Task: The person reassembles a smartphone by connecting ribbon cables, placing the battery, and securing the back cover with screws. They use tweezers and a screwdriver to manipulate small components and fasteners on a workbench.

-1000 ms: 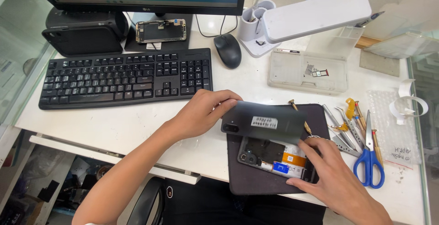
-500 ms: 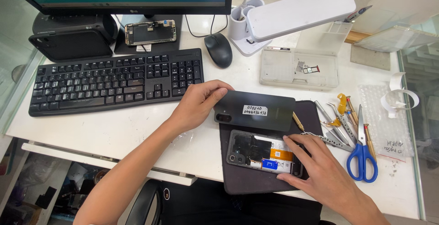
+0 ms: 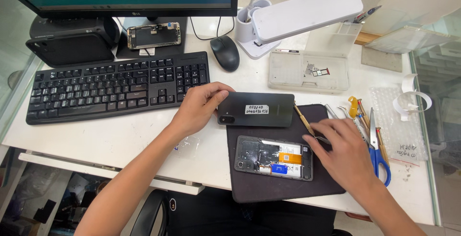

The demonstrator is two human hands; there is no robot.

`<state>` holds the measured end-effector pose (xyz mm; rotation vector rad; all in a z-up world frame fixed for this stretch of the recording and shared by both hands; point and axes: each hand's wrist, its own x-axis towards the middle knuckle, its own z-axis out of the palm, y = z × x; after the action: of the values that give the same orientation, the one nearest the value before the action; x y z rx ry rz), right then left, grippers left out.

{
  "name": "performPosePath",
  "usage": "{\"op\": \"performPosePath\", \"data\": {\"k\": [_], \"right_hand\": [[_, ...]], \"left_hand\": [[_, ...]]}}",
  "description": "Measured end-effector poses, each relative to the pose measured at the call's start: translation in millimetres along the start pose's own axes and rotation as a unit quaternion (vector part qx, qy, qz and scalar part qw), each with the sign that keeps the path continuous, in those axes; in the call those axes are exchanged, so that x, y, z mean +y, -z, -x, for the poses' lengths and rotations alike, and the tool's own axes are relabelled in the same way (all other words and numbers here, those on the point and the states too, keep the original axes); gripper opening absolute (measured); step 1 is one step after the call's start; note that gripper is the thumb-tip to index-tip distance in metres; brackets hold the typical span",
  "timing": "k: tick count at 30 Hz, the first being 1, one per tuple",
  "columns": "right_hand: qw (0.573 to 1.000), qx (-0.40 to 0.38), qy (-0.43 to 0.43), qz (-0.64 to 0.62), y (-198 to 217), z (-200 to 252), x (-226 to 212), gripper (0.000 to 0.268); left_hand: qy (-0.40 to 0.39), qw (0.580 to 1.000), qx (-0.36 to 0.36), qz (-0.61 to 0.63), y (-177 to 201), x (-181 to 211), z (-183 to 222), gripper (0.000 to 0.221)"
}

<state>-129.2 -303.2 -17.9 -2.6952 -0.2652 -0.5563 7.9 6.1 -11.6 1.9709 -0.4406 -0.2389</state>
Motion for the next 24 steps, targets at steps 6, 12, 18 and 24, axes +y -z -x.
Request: {"op": "performPosePath", "data": {"k": [6,12,18,24], "right_hand": [[0.998,-0.019,0.001,0.06,-18.2,-18.5,5.8,0.02],[0.99,0.005,-0.094,0.102,-15.2,-18.6,9.5,0.012],[0.977,0.008,-0.126,0.174,-13.6,-17.8,9.4,0.018],[0.994,0.096,0.029,0.034,-4.8,-21.9,1.0,0.025]], "left_hand": [[-0.004,0.999,-0.022,-0.048,-5.7,3.9,2.3,0.025],[0.005,0.995,-0.078,-0.058,-18.7,15.5,-12.9,0.026],[-0.139,0.981,-0.072,-0.112,-28.4,20.0,-17.4,0.024],[-0.08,0.989,-0.081,-0.098,-27.9,28.4,-12.7,0.024]]}}
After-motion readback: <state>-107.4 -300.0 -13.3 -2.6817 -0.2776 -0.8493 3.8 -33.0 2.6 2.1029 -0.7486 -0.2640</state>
